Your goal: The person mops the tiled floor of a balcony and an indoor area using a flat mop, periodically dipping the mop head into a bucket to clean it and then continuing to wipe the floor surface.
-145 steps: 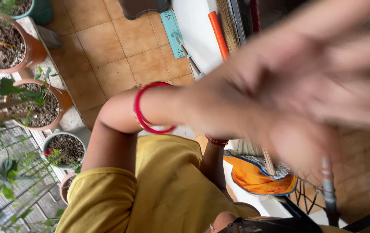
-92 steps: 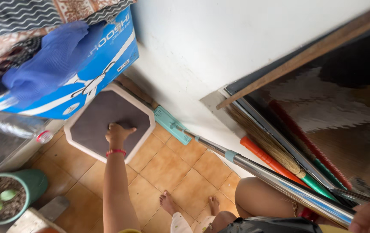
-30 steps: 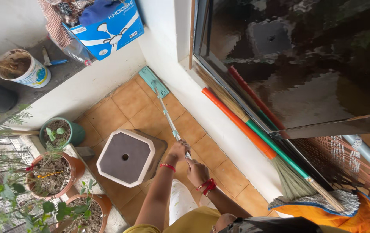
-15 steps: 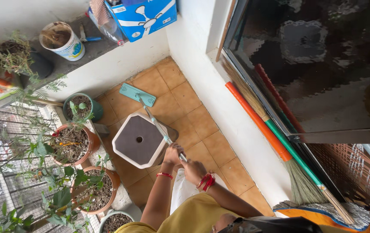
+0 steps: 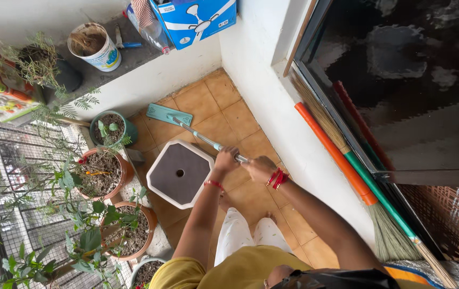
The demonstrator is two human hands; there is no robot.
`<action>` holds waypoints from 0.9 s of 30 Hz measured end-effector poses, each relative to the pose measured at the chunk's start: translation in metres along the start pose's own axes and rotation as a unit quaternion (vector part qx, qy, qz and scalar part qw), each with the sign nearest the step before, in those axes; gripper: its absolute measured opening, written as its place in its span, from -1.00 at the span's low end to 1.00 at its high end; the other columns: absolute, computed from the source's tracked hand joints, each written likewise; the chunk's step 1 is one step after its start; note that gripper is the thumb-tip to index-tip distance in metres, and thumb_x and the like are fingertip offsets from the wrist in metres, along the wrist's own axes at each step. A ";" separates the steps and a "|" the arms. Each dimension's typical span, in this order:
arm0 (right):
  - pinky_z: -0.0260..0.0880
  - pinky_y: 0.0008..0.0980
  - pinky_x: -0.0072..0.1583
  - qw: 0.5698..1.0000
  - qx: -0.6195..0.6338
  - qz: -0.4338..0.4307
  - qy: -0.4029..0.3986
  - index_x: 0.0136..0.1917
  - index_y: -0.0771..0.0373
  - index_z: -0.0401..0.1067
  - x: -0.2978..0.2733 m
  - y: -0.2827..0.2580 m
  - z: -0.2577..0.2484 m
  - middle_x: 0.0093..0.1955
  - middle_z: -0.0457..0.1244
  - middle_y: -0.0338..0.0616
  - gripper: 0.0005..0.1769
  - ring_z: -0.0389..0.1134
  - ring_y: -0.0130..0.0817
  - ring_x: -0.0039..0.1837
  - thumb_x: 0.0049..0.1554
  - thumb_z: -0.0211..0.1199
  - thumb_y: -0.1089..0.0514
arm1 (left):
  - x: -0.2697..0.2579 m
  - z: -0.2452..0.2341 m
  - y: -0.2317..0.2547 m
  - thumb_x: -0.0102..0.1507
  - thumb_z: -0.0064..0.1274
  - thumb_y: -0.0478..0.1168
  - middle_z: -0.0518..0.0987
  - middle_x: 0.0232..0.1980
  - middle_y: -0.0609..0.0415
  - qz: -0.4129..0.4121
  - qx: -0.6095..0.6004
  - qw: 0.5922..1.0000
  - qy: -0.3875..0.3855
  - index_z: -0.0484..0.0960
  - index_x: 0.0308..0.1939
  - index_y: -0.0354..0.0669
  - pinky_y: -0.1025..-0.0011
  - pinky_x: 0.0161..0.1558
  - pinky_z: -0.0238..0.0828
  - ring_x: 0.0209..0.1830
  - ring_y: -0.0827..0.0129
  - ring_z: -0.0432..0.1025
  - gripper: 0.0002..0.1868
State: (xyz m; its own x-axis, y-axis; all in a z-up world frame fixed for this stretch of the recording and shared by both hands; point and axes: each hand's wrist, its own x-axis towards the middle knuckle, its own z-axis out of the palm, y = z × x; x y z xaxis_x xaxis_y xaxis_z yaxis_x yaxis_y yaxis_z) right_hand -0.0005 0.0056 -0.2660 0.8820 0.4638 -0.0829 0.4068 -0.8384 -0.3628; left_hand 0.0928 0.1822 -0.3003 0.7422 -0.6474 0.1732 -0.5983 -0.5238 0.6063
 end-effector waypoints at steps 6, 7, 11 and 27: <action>0.44 -0.11 -0.32 0.987 -0.129 -0.085 -0.037 0.09 0.39 0.41 0.017 -0.033 0.013 -0.14 0.32 0.24 -0.69 0.44 -0.03 -0.29 0.09 0.27 0.20 | -0.022 0.005 -0.004 0.01 0.14 -0.19 0.61 -0.35 -0.08 -0.062 -0.014 0.990 0.129 0.58 -0.51 -0.13 0.10 -0.09 0.42 -0.22 -0.04 0.49 -0.89; 0.44 -0.11 -0.32 0.988 -0.127 -0.081 -0.035 0.09 0.39 0.41 0.019 -0.039 0.014 -0.14 0.32 0.24 -0.69 0.44 -0.03 -0.29 0.09 0.27 0.20 | -0.026 0.005 -0.003 0.01 0.14 -0.19 0.61 -0.35 -0.08 -0.059 -0.013 0.990 0.124 0.58 -0.51 -0.13 0.10 -0.09 0.42 -0.22 -0.04 0.49 -0.89; 0.44 -0.18 -0.32 0.978 -0.168 -0.120 0.027 0.09 0.38 0.41 0.047 -0.038 -0.009 -0.04 0.31 0.42 -0.55 0.43 -0.05 -0.30 -0.01 0.38 0.09 | -0.013 0.005 -0.012 0.23 0.11 -0.16 0.55 -0.35 -0.11 -0.093 0.060 0.971 0.213 0.52 -0.44 -0.19 0.04 -0.10 0.40 -0.20 -0.07 0.45 -0.78; 0.10 -0.26 -0.29 0.815 0.490 0.128 0.280 -0.37 0.30 0.51 0.109 -0.148 0.005 -0.55 0.15 -0.05 -0.63 0.17 -0.19 -0.41 0.19 0.32 0.05 | -0.045 -0.072 -0.092 0.05 0.14 -0.17 0.53 -0.42 -0.09 -0.088 -0.014 0.974 0.206 0.49 -0.55 -0.24 0.13 -0.23 0.43 -0.32 -0.02 0.45 -0.78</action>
State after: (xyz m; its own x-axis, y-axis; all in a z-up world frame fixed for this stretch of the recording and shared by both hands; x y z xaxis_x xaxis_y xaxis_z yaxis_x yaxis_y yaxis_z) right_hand 0.0340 0.1817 -0.2253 0.9901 -0.1242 0.0653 0.0493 -0.1281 -0.9905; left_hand 0.1362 0.2998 -0.3077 0.8940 -0.2686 0.3586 -0.4471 -0.5867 0.6752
